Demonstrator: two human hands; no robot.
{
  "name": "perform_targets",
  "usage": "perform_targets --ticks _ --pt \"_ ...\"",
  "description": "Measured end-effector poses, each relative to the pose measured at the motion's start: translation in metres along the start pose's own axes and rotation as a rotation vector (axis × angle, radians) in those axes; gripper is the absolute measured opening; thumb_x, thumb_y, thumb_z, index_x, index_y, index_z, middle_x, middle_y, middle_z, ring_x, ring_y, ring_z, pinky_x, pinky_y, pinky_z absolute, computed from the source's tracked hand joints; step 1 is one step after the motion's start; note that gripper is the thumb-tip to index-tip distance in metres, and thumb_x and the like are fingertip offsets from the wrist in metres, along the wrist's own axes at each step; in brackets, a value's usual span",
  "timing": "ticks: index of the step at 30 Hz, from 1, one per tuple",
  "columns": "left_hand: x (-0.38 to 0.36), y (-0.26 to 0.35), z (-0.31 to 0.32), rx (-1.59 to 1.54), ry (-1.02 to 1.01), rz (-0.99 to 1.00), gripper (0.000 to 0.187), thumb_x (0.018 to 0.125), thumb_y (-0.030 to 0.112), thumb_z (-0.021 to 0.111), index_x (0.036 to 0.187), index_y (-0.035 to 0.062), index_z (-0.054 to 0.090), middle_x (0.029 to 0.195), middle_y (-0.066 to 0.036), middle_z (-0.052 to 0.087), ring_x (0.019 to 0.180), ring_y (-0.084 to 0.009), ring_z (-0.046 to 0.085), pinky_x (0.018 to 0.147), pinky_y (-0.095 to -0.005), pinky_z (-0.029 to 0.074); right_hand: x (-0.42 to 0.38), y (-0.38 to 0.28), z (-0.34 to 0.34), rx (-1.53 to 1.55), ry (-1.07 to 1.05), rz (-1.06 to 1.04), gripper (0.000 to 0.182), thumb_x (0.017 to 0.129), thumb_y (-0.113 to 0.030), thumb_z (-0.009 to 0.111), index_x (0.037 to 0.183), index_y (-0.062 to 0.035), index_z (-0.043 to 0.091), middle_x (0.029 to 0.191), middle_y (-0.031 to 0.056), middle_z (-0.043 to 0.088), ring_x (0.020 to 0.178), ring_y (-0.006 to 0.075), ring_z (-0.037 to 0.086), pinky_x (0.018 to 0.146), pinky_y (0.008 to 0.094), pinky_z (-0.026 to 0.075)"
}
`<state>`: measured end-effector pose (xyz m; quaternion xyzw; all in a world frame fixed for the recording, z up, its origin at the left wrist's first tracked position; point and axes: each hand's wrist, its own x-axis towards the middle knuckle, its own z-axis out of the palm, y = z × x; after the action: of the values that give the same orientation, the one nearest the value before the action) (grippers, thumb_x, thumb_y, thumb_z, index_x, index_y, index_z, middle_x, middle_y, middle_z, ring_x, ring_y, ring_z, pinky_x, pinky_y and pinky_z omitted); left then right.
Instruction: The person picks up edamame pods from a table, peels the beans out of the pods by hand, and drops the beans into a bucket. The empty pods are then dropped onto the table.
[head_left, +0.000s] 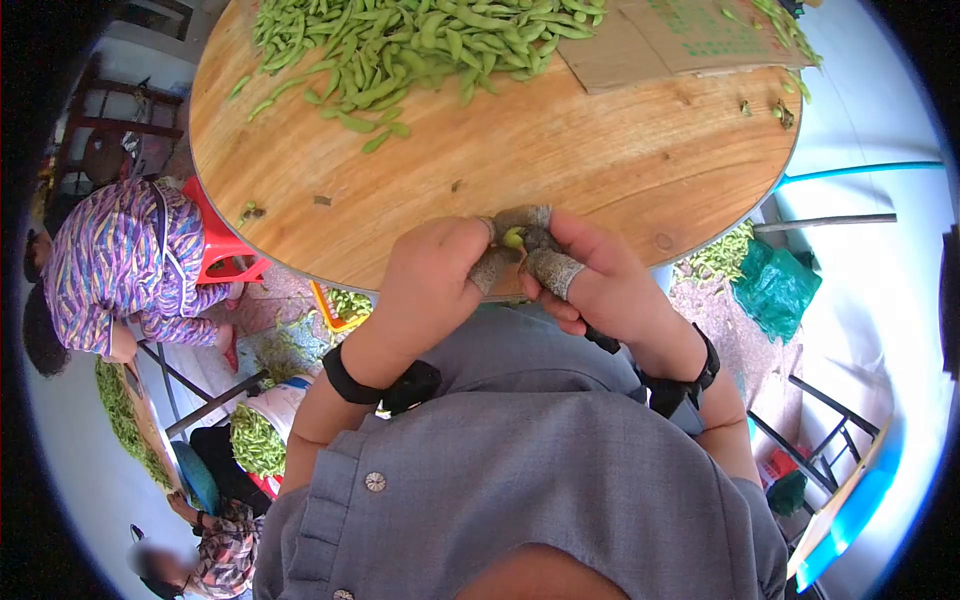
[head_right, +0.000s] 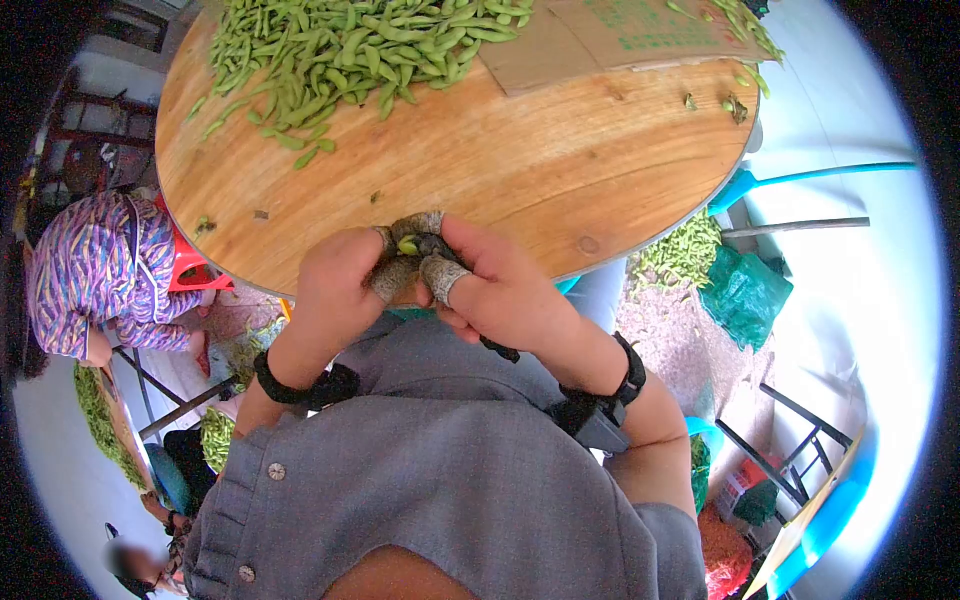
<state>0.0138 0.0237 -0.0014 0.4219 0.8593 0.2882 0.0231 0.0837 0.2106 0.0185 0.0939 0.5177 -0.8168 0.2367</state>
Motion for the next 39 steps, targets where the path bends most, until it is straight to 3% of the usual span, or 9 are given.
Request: perform_targets --ticks 13,16,19,21,24,25,27,33,39 --pt "0.002 0.013 0.001 -0.101 0.07 -0.066 0.016 0.077 0.005 0.061 0.092 0.0013 0.058 0.085 -0.013 0.059 0.075 -0.0291 0.061 0.063 -0.0367 0.049 0.005 0.0 -0.006 0.092 0.02 -0.043 0.029 0.085 0.001 0.034 0.108 -0.0066 0.05 0.076 0.0005 0.055 0.051 0.0065 0.045 0.04 0.0208 0.036" --pt "0.001 0.012 -0.004 -1.231 -0.149 -0.552 0.011 0.088 0.008 0.057 0.096 0.0008 0.057 0.083 -0.006 0.06 0.076 -0.015 0.06 0.062 -0.0289 0.048 0.002 -0.003 -0.012 0.052 -0.01 -0.003 0.029 0.084 0.0 0.038 0.109 -0.0063 0.05 0.073 -0.0008 0.053 0.053 0.0056 0.048 0.041 0.0217 0.038" --pt "-0.001 0.009 -0.003 -1.037 -0.184 -0.46 0.014 0.092 0.01 0.053 0.101 0.0 0.057 0.08 -0.003 0.059 0.077 -0.0069 0.057 0.061 -0.0237 0.046 0.004 0.004 -0.018 -0.344 0.143 -0.006 0.028 0.081 -0.004 0.048 0.109 -0.0037 0.051 0.07 0.0056 0.057 0.053 0.0163 0.055 0.045 0.0294 0.043" --pt "0.0 0.01 -0.002 -0.861 -0.205 -0.508 0.01 0.09 0.007 0.053 0.096 -0.0001 0.057 0.074 -0.004 0.058 0.072 -0.01 0.059 0.06 -0.0254 0.046 0.012 0.015 -0.02 -0.974 0.439 -0.651 0.027 0.078 -0.007 0.055 0.105 -0.0017 0.054 0.073 0.0161 0.06 0.058 0.0314 0.059 0.052 0.0373 0.047" --pt "-0.002 0.006 -0.001 -0.55 -0.215 -0.278 0.007 0.089 0.007 0.054 0.09 0.0008 0.056 0.07 -0.003 0.057 0.067 -0.0118 0.058 0.059 -0.0276 0.046 0.014 0.006 -0.015 -1.087 0.298 -0.669 0.024 0.077 -0.009 0.058 0.1 -0.0013 0.057 0.079 0.0231 0.059 0.063 0.0414 0.056 0.057 0.041 0.047" --pt "-0.001 0.008 -0.005 -0.55 -0.217 -0.277 0.007 0.089 0.007 0.054 0.09 0.0008 0.056 0.07 -0.003 0.057 0.067 -0.0118 0.058 0.059 -0.0276 0.046 0.015 0.005 -0.018 -1.086 0.3 -0.669 0.024 0.077 -0.009 0.058 0.1 -0.0013 0.057 0.079 0.0231 0.059 0.063 0.0414 0.056 0.057 0.041 0.047" --pt "0.001 0.014 -0.014 -0.739 -0.35 -0.321 0.008 0.088 0.008 0.054 0.084 0.0024 0.055 0.067 -0.002 0.055 0.063 -0.0123 0.056 0.057 -0.0287 0.044 0.017 0.002 -0.028 -0.907 0.116 -0.381 0.016 0.084 -0.014 0.064 0.094 -0.0007 0.061 0.07 0.0039 0.062 0.063 0.0114 0.06 0.053 0.0271 0.046" --pt "-0.005 0.008 -0.017 -1.258 -0.451 -0.354 0.016 0.094 0.015 0.051 0.096 0.0014 0.059 0.073 -0.001 0.056 0.063 -0.009 0.052 0.058 -0.024 0.042 0.024 -0.004 -0.047 -0.169 -0.245 0.079 0.016 0.086 -0.018 0.065 0.094 -0.0037 0.063 0.07 -0.0019 0.06 0.058 0.0016 0.051 0.049 0.0184 0.041" --pt "-0.008 -0.003 -0.017 -0.92 -0.183 -0.445 0.019 0.093 0.015 0.053 0.103 0.0007 0.06 0.076 -0.001 0.057 0.067 -0.0062 0.052 0.061 -0.0227 0.043 0.029 0.02 -0.036 -0.867 0.106 -0.279 0.027 0.081 -0.027 0.069 0.089 -0.0014 0.062 0.068 0.0019 0.06 0.06 0.0132 0.055 0.057 0.03 0.046"
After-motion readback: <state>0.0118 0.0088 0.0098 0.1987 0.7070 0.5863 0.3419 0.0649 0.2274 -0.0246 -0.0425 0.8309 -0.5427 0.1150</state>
